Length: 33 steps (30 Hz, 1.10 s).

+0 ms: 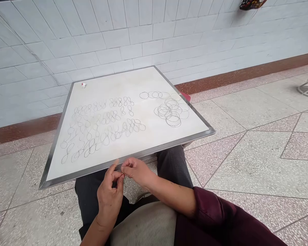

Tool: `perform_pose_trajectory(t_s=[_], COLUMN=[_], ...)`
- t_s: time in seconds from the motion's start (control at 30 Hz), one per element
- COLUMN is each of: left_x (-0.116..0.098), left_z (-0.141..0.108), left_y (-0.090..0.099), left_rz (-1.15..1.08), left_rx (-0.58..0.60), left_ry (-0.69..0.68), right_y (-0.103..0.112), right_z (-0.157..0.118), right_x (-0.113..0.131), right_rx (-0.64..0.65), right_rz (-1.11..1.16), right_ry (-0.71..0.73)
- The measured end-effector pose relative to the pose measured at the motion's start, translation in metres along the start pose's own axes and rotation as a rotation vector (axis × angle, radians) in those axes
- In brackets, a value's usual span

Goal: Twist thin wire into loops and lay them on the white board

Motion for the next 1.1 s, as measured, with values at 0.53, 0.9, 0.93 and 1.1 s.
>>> perform_pose_trajectory(t_s=[0.53, 0.9, 0.93, 1.1], left_x=[0.004, 0.005, 0.006, 0.011], left_z=[-0.011, -0.014, -0.014, -0.014], left_y=[-0.001, -0.001, -0.001, -0.002], left_rz=[-0.515, -0.544, -0.59, -0.687], left_rx=[-0.057, -0.077, -0.09, -0.136], left_ry=[0.269, 0.309, 0.333, 0.378], right_y=[-0.007, -0.007, -0.007, -0.001], right_z=[-0.019, -0.021, -0.022, -0.025], right_x=[0.008, 0.008, 0.009, 0.014], right_rx=[0.127, 0.123, 0.158, 0.124], right_rz=[-0.137, -0.263, -0.255, -0.214], right_ry=[0.173, 0.179, 0.163, 0.166])
Point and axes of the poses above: each hand's wrist, its own z-axis towards the middle knuckle, its own y-axis out of the back of the hand, x = y × z, the point moved 6 cm from there along z, towards the middle knuckle, and after that the axes turned 14 degrees about -y, right-handed, at the moved point
